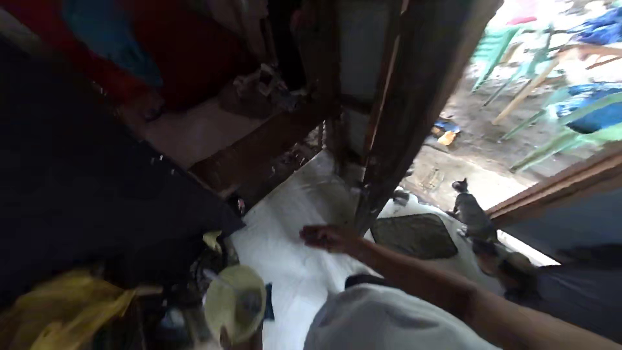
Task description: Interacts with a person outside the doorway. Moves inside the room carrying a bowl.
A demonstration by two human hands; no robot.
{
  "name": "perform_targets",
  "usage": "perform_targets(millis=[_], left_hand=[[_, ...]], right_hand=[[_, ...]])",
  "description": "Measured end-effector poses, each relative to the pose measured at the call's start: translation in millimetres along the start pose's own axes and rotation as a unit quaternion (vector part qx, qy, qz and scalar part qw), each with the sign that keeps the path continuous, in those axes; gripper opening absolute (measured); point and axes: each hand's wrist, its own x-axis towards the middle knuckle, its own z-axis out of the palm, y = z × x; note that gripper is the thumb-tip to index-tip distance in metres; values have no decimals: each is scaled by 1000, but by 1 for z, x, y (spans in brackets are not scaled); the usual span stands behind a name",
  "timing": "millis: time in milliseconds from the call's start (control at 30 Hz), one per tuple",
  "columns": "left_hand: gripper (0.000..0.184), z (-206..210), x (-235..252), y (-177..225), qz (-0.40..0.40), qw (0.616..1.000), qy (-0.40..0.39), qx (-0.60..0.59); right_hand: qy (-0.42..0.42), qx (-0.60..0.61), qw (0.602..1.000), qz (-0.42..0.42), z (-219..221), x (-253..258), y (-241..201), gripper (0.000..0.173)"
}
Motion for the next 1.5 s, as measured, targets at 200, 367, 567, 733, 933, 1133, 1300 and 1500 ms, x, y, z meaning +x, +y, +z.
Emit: perform_targets(millis=[200,367,567,733,933,1133,1300,1500], left_hand=[[58,-19,10,-4,0,995,93,-44],[57,-32,9,-3,2,983,175,-60],[59,-27,21,5,25,964,237,-121],[61,-18,38,9,43,951,261,-157],[62,-13,48,1,46,938,279,-202],[61,-20,36,-10,29,934,288,-211],[60,-29,18,-14,37,931,293,-214],[61,-46,-8,-21,36,936,286,-202]], right_hand=[[0,-75,997,-7,32,27,-17,40],[-64,-130,989,1,52,65,-29,46],[-124,-183,975,36,91,124,-44,50],[-166,-230,957,63,120,157,-47,50],[-175,-246,948,99,134,172,-42,49],[-153,-264,948,93,133,162,-32,39],[-126,-268,951,90,128,141,-25,39],[-130,-253,954,93,111,117,-12,35]])
